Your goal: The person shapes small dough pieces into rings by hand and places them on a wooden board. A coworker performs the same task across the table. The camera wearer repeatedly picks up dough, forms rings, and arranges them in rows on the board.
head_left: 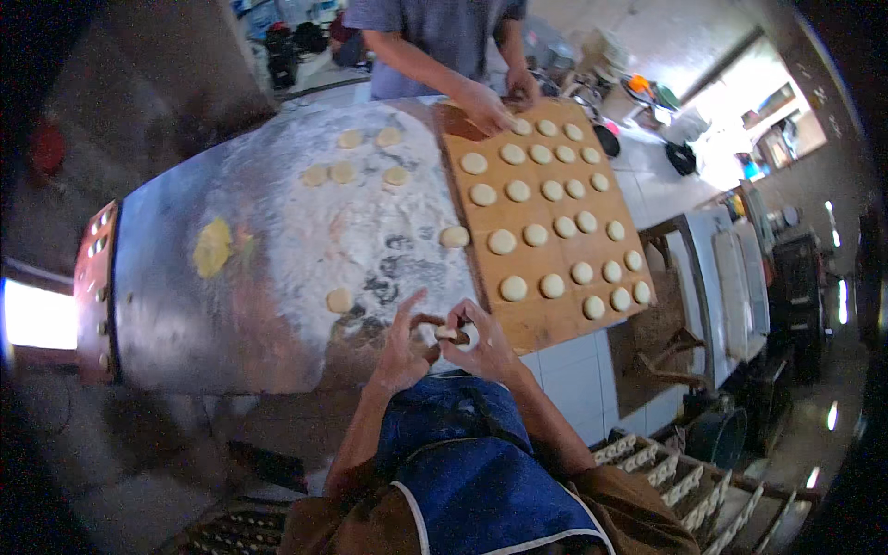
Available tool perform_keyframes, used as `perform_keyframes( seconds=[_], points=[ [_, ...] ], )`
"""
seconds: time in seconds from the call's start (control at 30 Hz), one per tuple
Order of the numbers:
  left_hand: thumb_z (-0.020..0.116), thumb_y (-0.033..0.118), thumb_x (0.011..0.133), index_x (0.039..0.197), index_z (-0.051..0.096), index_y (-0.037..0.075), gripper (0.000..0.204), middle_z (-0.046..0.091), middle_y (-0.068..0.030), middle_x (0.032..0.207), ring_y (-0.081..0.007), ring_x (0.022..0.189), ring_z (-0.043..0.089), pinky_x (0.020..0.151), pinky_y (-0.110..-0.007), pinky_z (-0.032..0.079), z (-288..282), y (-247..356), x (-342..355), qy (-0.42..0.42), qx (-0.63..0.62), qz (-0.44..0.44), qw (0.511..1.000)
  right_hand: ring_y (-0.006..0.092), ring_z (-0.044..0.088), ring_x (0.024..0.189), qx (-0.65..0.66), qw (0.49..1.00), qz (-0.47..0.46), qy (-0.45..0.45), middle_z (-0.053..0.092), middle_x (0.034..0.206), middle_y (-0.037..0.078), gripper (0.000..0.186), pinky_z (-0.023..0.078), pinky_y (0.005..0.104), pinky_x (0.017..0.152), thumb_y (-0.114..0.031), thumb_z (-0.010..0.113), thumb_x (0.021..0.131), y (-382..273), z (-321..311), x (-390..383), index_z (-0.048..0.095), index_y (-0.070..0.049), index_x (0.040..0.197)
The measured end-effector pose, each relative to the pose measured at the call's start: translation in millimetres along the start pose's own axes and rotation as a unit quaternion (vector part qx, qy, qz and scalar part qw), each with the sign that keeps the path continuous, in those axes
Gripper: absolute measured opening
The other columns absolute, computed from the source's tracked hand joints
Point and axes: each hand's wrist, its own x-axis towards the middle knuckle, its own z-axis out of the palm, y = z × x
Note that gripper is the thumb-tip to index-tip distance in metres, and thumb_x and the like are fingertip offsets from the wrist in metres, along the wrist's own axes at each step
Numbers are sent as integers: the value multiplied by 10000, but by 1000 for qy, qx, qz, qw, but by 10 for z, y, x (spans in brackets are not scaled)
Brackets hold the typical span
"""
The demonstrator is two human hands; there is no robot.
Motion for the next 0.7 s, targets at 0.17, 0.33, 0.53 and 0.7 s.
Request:
perform_keyframes(
  seconds=[0.17, 0.33, 0.53, 0.7],
  points=[
    [637, -66, 752, 1411, 319, 73, 744, 568, -82, 1040, -185, 916, 585, 812, -324, 491, 676, 22, 195, -127, -31, -63, 989, 223, 629, 855, 45, 983, 139, 114, 598, 883, 115, 364, 517, 360, 756, -13, 708, 750, 81, -389, -624, 500, -32, 1048],
    [652, 53, 804, 1368, 320, 80, 655, 598, -148, 995, -236, 878, 614, 765, -377, 521, 1243, -85, 400, -52, 83, -86, 991, 313, 633, 856, -34, 955, 220, 196, 619, 966, 164, 468, 522, 399, 772, -30, 720, 751, 456, -742, -759, 493, -24, 1161],
    [690, 186, 819, 1140, 554, 32, 381, 594, -142, 965, -322, 912, 624, 816, -418, 508, 1390, -115, 579, 14, 310, -43, 950, 300, 640, 892, -220, 945, 170, 174, 621, 987, 158, 629, 535, 368, 786, -12, 726, 730, 771, -1111, -964, 447, -19, 1294],
    [722, 189, 782, 1024, 631, 38, 299, 589, -131, 938, -304, 885, 621, 806, -418, 506, 1610, -98, 519, 30, 409, 33, 912, 346, 629, 939, -159, 976, 125, 83, 616, 1050, 181, 620, 528, 418, 807, -30, 723, 731, 892, -1287, -933, 443, -2, 1284]
  ],
)
